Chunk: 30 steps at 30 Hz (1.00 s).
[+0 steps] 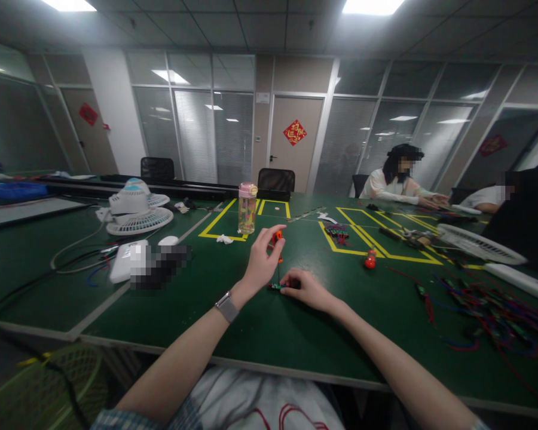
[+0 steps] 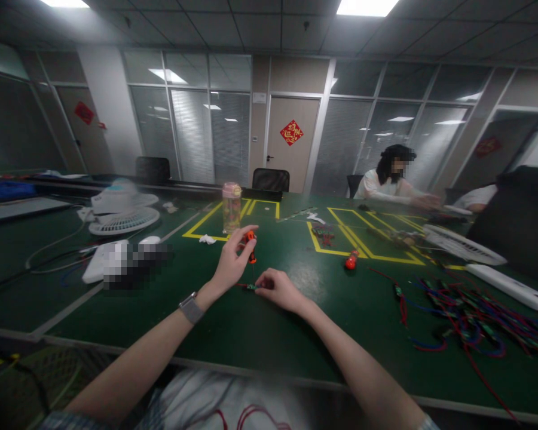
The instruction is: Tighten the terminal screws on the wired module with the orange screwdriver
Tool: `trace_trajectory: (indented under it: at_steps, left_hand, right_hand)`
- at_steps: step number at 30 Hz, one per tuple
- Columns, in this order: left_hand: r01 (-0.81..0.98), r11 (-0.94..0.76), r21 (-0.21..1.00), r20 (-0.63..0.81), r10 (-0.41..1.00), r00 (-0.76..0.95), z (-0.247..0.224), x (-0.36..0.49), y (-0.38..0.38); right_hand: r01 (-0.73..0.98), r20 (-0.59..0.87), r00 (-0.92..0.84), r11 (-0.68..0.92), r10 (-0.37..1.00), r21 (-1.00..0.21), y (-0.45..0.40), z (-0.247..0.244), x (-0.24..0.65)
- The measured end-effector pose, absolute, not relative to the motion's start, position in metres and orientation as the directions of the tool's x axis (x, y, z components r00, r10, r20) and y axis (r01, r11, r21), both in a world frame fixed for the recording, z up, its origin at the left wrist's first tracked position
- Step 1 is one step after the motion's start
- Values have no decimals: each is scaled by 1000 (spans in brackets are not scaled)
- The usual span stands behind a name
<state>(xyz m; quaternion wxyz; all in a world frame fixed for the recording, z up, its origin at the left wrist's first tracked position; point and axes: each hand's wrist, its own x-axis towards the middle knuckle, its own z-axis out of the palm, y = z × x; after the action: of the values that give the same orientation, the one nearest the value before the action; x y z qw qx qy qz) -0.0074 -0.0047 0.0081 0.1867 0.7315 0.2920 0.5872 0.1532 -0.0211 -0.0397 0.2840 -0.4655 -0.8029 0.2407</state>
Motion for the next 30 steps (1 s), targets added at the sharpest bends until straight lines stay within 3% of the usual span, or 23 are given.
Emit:
trace_trajectory:
  at_steps: [30]
  left_hand:
    - [197, -764, 615, 755, 642, 135, 6, -7, -2]
  right_hand:
    - [594, 243, -416, 464, 877, -657, -18, -44, 155]
